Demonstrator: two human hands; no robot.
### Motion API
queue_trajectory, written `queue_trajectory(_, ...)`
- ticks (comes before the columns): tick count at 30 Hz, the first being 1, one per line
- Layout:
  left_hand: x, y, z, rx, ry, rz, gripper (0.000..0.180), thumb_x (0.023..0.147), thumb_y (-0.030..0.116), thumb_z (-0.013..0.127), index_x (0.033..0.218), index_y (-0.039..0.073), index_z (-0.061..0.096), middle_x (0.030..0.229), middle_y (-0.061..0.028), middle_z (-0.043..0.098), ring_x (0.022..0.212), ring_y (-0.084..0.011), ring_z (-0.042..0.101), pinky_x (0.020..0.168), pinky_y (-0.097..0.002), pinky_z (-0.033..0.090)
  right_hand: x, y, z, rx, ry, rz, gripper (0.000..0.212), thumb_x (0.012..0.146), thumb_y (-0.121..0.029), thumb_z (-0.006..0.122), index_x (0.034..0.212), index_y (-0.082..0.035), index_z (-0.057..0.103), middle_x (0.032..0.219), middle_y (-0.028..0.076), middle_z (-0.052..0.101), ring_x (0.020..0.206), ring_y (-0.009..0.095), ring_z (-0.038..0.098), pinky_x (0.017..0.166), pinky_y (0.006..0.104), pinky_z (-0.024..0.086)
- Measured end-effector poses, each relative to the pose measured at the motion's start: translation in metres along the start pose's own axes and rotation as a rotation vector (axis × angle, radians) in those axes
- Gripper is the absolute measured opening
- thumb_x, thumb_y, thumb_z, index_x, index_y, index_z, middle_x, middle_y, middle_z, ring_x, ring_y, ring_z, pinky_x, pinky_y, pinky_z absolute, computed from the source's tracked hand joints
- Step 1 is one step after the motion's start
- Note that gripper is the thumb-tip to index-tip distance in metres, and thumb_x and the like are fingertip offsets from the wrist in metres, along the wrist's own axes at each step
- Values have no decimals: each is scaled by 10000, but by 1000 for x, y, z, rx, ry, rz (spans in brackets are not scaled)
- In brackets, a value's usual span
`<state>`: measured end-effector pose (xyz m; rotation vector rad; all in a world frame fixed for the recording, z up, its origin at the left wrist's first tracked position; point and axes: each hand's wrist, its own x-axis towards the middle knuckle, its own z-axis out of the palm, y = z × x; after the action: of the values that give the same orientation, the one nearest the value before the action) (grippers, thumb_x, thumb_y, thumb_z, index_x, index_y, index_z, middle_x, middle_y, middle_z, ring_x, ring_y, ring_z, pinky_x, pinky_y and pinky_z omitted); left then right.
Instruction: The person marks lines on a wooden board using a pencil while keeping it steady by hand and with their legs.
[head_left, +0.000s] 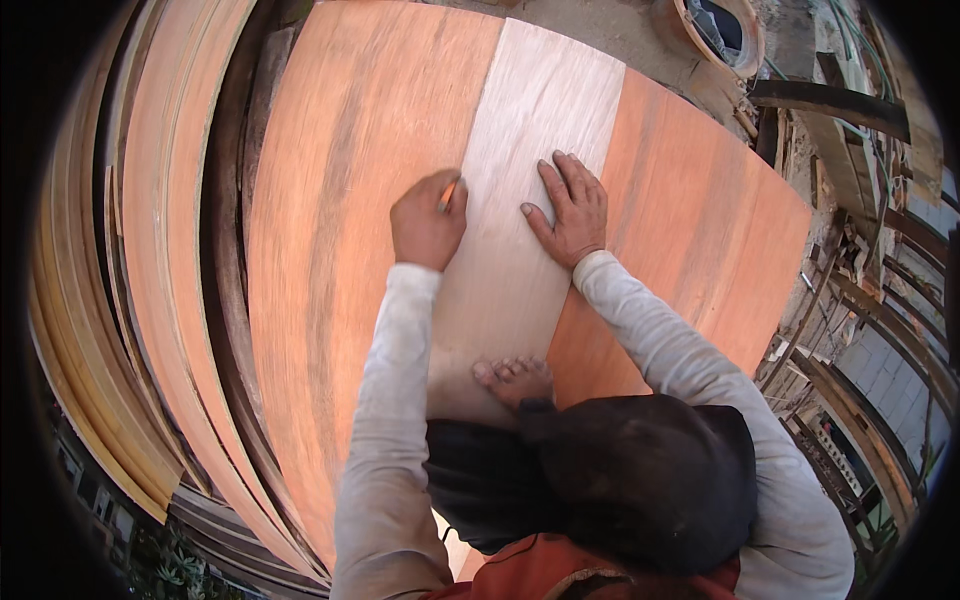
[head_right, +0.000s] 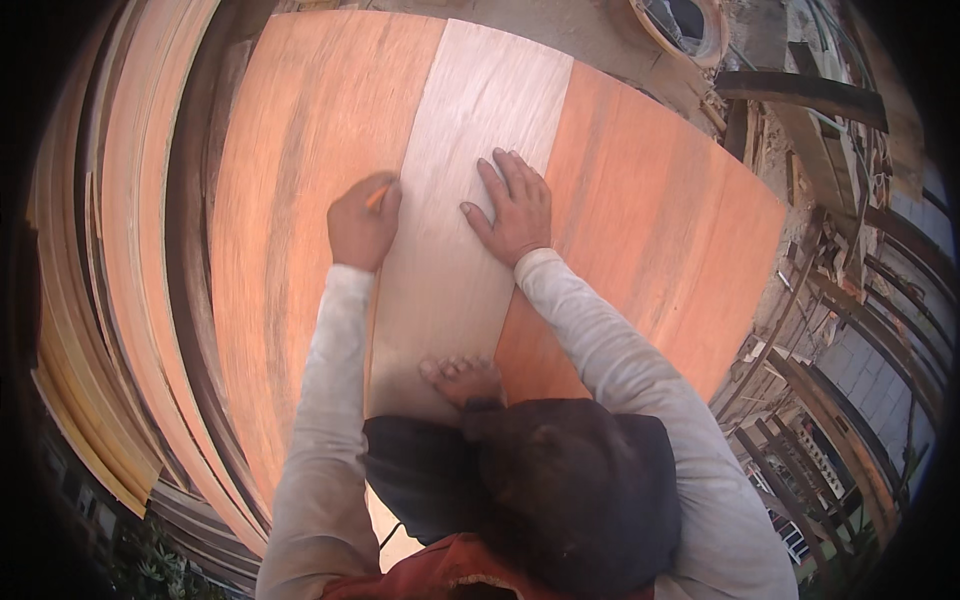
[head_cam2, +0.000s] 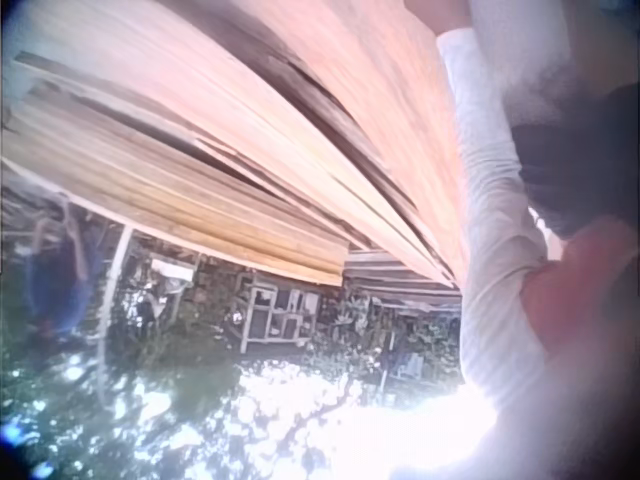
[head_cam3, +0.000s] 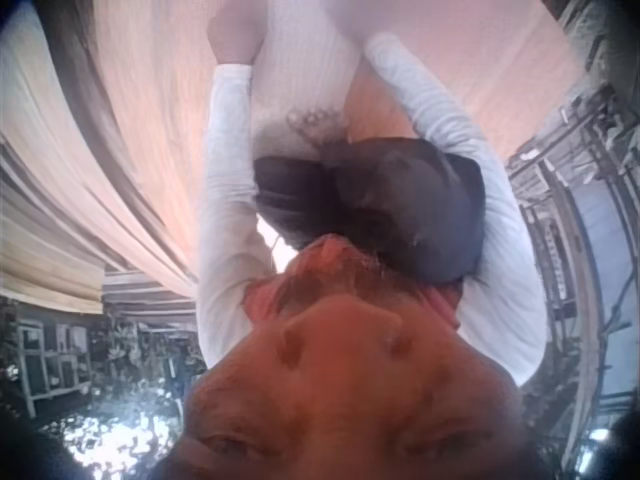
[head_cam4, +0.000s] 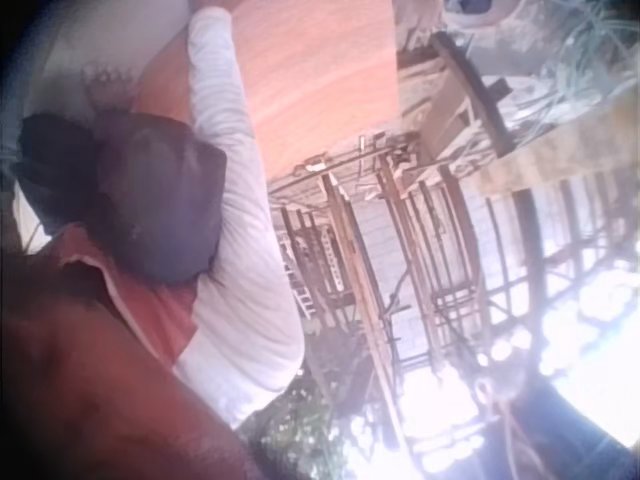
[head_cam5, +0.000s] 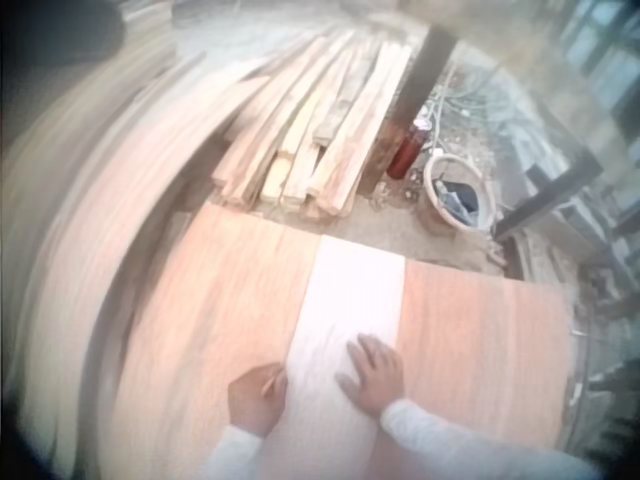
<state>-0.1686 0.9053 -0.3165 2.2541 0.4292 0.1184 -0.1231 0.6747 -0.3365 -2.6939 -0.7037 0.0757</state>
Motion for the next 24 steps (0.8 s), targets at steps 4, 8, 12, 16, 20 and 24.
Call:
queue_trajectory(4, -27, 0, -2, -91, 58, -95, 161, 891, 144, 697, 1013, 55, 751, 988, -154, 747, 904, -315, 732, 792, -376, 576, -3, 0, 3, -23, -24, 5, 632, 896, -404, 684, 1448, -144, 521, 1529, 130, 447, 1440, 336, 375, 1158, 480, 280)
queue_trajectory(8, 69, 10, 33, -22, 74, -27, 143, 883, 202, 667, 955, 94, 727, 886, -171, 723, 783, -376, 692, 710, -454, 560, -2, 0, 1, -22, -15, -1, 637, 885, -432, 688, 1427, -132, 539, 1517, 131, 453, 1421, 356, 383, 1149, 503, 287)
queue_trajectory(12, 178, 17, 69, 147, 100, 54, 209, 907, 300, 603, 879, 140, 735, 839, -147, 735, 788, -361, 709, 736, -463, 570, -3, -4, 3, -15, -27, -7, 656, 885, -434, 688, 1445, -135, 520, 1524, 133, 446, 1426, 354, 379, 1155, 508, 281)
queue_trajectory(16, 238, 23, 82, 289, 94, 44, 311, 879, 349, 623, 900, 77, 772, 831, -162, 737, 804, -361, 700, 765, -453, 547, -1, -6, 2, 0, -56, -5, 676, 892, -454, 678, 1466, -144, 502, 1541, 134, 428, 1445, 339, 362, 1168, 506, 272)
queue_trajectory(20, 228, 20, 81, 150, 34, -18, 298, 872, 340, 625, 925, 85, 770, 855, -155, 743, 829, -353, 706, 788, -432, 552, -2, 0, 1, 14, -70, 9, 669, 901, -467, 667, 1463, -143, 507, 1550, 133, 417, 1448, 336, 358, 1170, 505, 267)
queue_trajectory(24, 158, 20, 69, -41, 111, 120, 144, 886, 244, 646, 881, 134, 740, 777, -147, 717, 726, -342, 705, 687, -424, 565, -3, 6, -3, -4, -74, 34, 663, 905, -469, 666, 1460, -142, 509, 1550, 131, 417, 1447, 333, 361, 1166, 504, 271)
